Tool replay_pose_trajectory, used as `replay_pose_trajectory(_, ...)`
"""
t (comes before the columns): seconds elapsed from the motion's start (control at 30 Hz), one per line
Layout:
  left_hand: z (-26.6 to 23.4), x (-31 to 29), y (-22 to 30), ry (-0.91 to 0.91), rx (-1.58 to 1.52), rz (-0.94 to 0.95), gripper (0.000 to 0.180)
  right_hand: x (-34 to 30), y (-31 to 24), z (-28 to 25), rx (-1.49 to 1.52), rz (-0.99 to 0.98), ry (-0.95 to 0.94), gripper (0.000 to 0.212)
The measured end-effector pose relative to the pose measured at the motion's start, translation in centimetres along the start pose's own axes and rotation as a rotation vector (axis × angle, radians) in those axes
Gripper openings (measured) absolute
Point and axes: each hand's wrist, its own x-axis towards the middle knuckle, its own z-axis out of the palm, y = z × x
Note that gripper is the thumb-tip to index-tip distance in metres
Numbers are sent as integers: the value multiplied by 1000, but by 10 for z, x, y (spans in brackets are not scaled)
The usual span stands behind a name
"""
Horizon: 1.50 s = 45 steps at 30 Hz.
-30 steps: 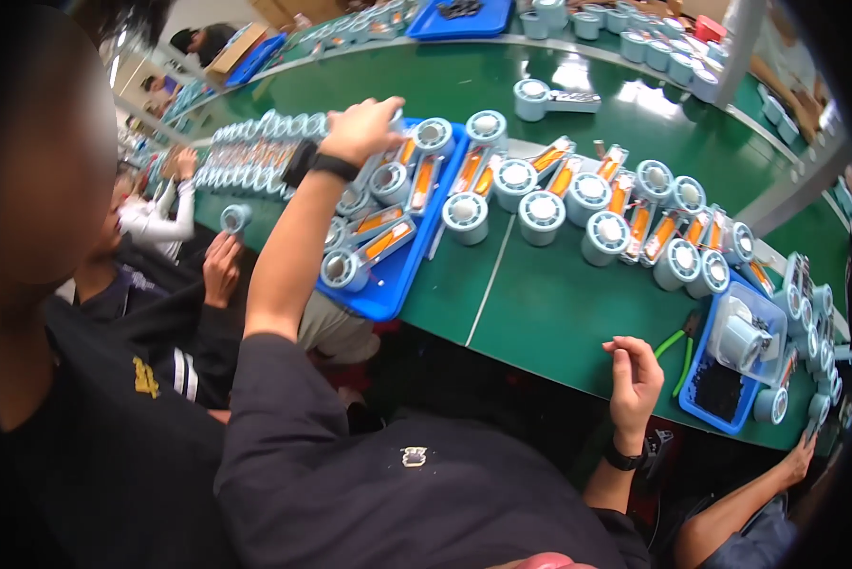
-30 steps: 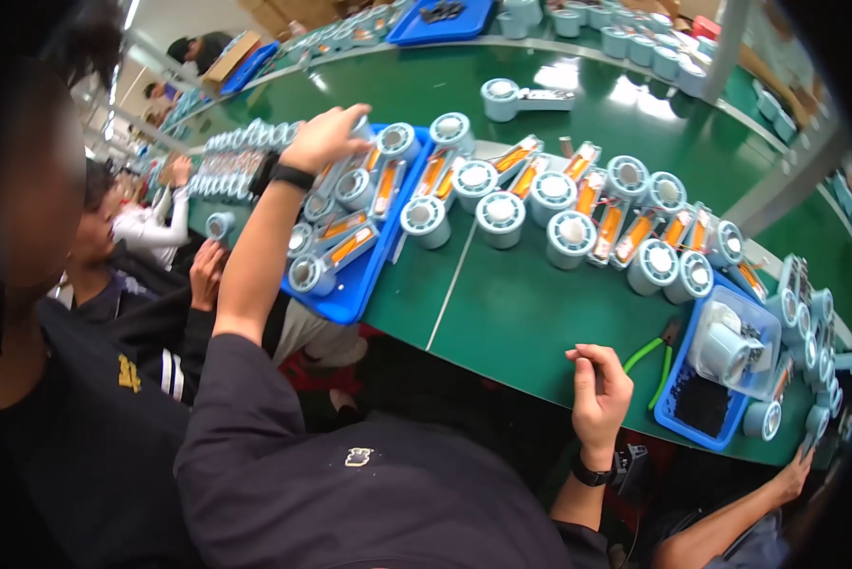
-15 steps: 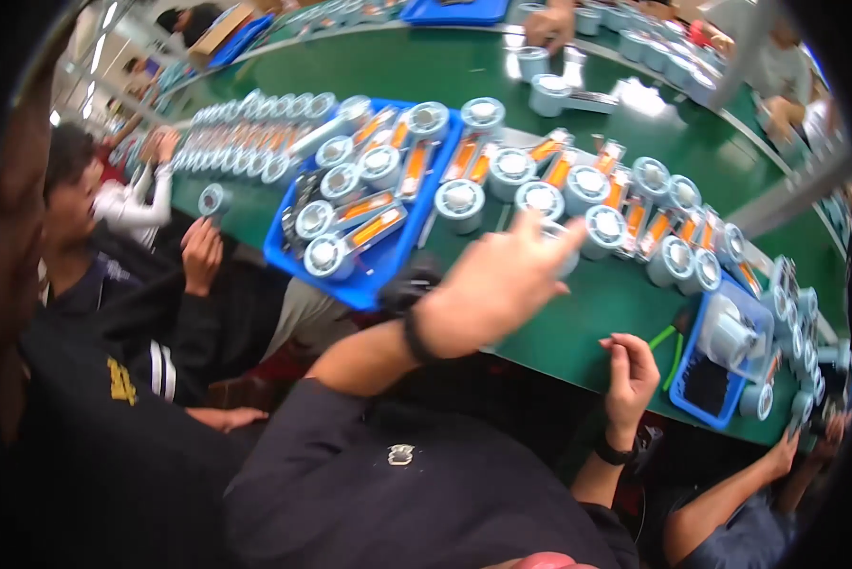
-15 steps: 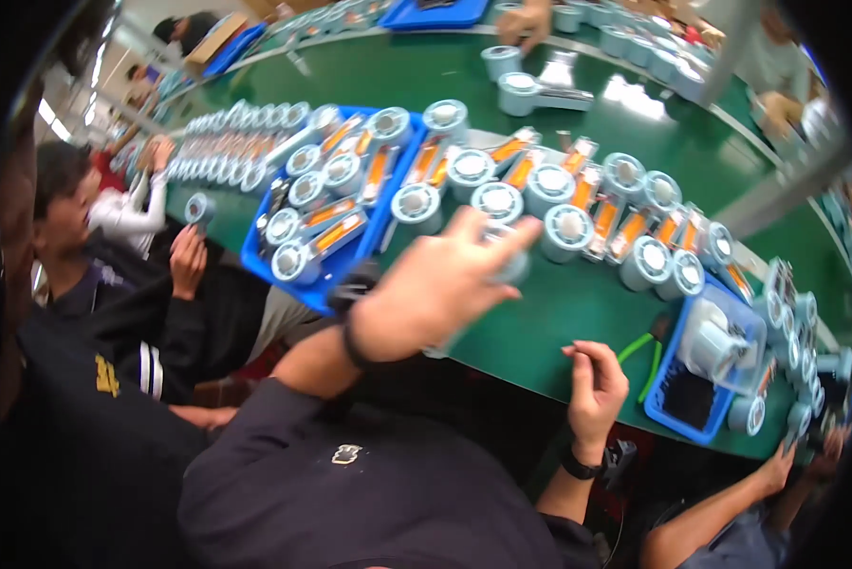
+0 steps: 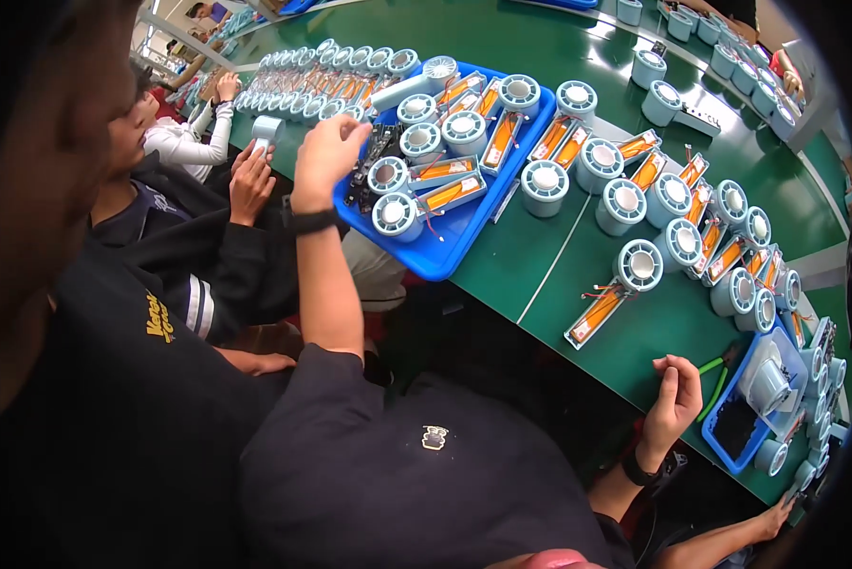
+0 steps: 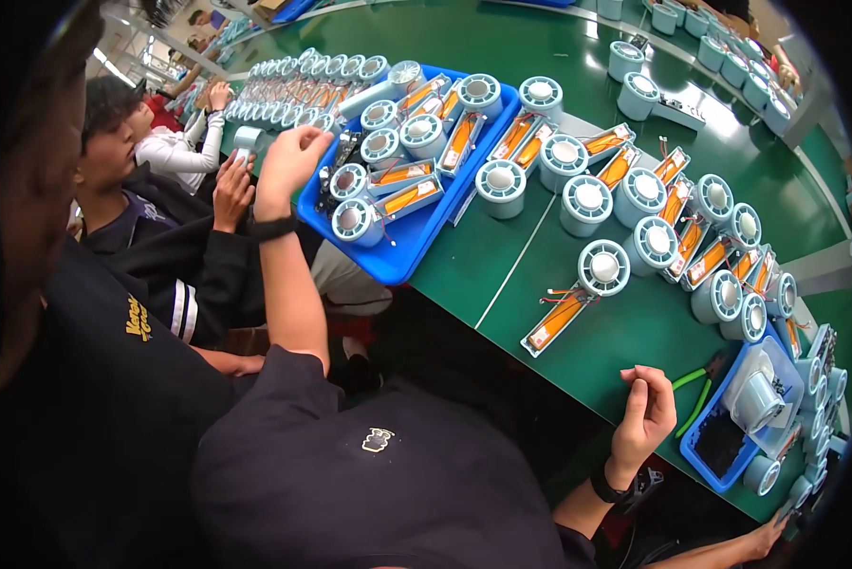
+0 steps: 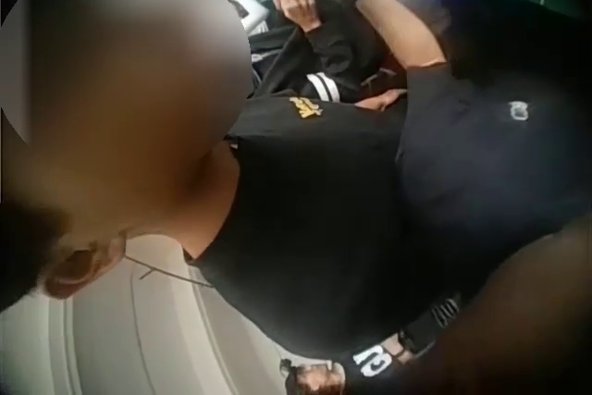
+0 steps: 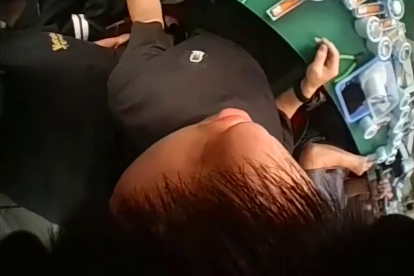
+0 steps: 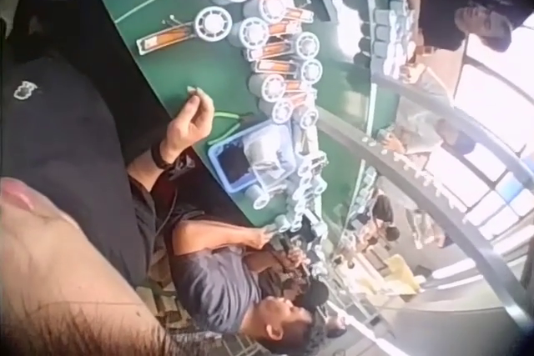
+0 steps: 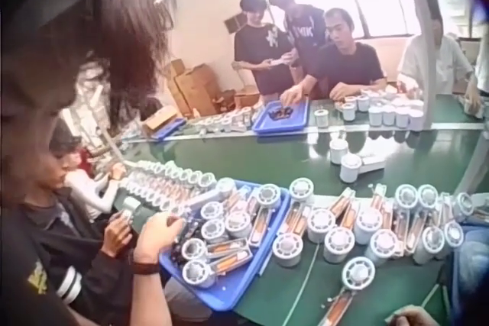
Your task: The person picks up a circuit board and a fan housing, connects the wires from the battery and motor to the board by hand, and then presses the board into the housing. They then place the assembled unit onto the table and reach for another set of components to repeat the process.
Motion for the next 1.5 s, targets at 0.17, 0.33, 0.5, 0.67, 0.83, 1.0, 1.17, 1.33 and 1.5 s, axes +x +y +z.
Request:
replay_pose_trajectory(0.17, 29, 22, -42, -342, 23, 72, 32, -3, 1, -3, -4, 23, 3, 14)
replay_pose_trajectory(0.33, 19, 15, -50, -193, -115, 116, 30, -5, -3, -3, 6, 27, 13, 15)
replay_pose_trajectory(0.5, -7, -44, 36, -109, -658, 226, 14, 1, -1, -2, 12, 44, 20, 14)
replay_pose_trajectory(0.67, -5, -96, 93, -507, -711, 708, 26, 3, -5, 2, 7, 42, 13, 14)
replay_pose_trajectory(0.83, 34, -135, 117, -543, -998, 540, 27, 7, -14, 8, 29, 68, -4, 15)
replay_pose_trajectory(1.0, 52, -181, 159, -711, -1796, 551, 38, 29, -54, 47, -80, -1, -133, 21)
replay_pose_trajectory(1.17, 57, -185, 175, -599, -1498, 253, 44, 58, -73, 89, -229, -96, -218, 37)
replay_pose_trajectory(1.33, 88, -185, 172, -694, -1191, 151, 45, 56, -51, 98, -550, -168, -49, 48)
replay_pose_trajectory(1.5, 86, -192, 188, -779, -1057, 243, 38, 46, -28, 97, -392, -121, 88, 50)
